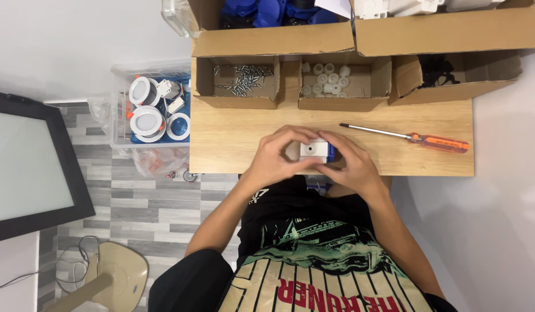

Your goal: The person assembles a white plastic electrical box with a blue plastic cover. They use a screwdriver to tighten screws into the box, then attach the blue cover. The person repeats this process with another set of components.

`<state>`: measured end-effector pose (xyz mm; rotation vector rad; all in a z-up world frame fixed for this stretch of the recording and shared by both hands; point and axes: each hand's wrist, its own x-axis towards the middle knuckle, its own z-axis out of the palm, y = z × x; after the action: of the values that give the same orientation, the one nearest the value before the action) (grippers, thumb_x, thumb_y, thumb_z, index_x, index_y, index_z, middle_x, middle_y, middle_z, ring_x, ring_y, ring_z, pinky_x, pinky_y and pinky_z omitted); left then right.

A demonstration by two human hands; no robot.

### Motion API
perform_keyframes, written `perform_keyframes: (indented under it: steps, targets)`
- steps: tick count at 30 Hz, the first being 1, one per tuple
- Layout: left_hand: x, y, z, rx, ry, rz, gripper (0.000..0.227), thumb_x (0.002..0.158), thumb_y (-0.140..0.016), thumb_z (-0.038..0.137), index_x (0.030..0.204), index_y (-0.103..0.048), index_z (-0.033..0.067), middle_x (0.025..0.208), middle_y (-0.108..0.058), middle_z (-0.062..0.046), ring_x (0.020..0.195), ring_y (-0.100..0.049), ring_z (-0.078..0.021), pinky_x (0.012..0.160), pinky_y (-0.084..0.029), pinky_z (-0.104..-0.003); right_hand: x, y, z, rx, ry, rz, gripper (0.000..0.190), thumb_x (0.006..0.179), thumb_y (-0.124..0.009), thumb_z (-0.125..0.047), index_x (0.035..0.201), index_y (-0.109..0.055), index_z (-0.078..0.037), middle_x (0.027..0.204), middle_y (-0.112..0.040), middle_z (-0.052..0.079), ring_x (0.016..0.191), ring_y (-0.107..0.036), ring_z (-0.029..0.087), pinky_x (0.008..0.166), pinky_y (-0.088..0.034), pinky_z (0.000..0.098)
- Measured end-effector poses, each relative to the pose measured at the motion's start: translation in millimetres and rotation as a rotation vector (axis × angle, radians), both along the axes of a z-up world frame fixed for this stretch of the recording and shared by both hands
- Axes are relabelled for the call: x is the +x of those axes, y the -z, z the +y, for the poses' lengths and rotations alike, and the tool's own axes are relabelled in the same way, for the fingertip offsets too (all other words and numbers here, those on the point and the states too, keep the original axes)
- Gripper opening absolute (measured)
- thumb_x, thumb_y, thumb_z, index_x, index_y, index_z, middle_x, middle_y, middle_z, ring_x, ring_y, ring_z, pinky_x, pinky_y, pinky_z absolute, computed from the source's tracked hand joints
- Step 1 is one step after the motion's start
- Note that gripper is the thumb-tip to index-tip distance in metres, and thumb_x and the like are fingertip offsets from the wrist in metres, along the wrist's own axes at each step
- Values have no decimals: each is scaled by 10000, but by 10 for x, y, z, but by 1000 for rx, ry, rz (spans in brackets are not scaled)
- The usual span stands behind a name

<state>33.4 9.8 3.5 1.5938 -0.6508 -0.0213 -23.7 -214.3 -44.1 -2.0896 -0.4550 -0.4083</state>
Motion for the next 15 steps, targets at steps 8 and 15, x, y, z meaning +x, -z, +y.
perform_keyframes:
  steps: [8, 15]
  targets:
    - [114, -86, 82, 197, 203, -185, 194, 996, -761, 33, 1143, -836, 135, 1154, -834, -83, 1153, -763, -348, 1028, -604, -496, 17, -143, 22, 28, -27, 6, 644, 812, -962, -86, 1381, -700, 61, 1336, -769, 216, 1244, -746, 390, 1062, -604, 474]
    - [295, 8, 20, 240, 196, -239, 203, 915, -887, 143, 1114, -846, 146, 1067, -824, -97, 1054, -754, -298, 969, -616, -436, 33, -52, -5, 20, -7, -14, 655, 822, -965, -124, 1387, -691, 62, 1332, -761, 225, 1248, -740, 397, 1061, -605, 482]
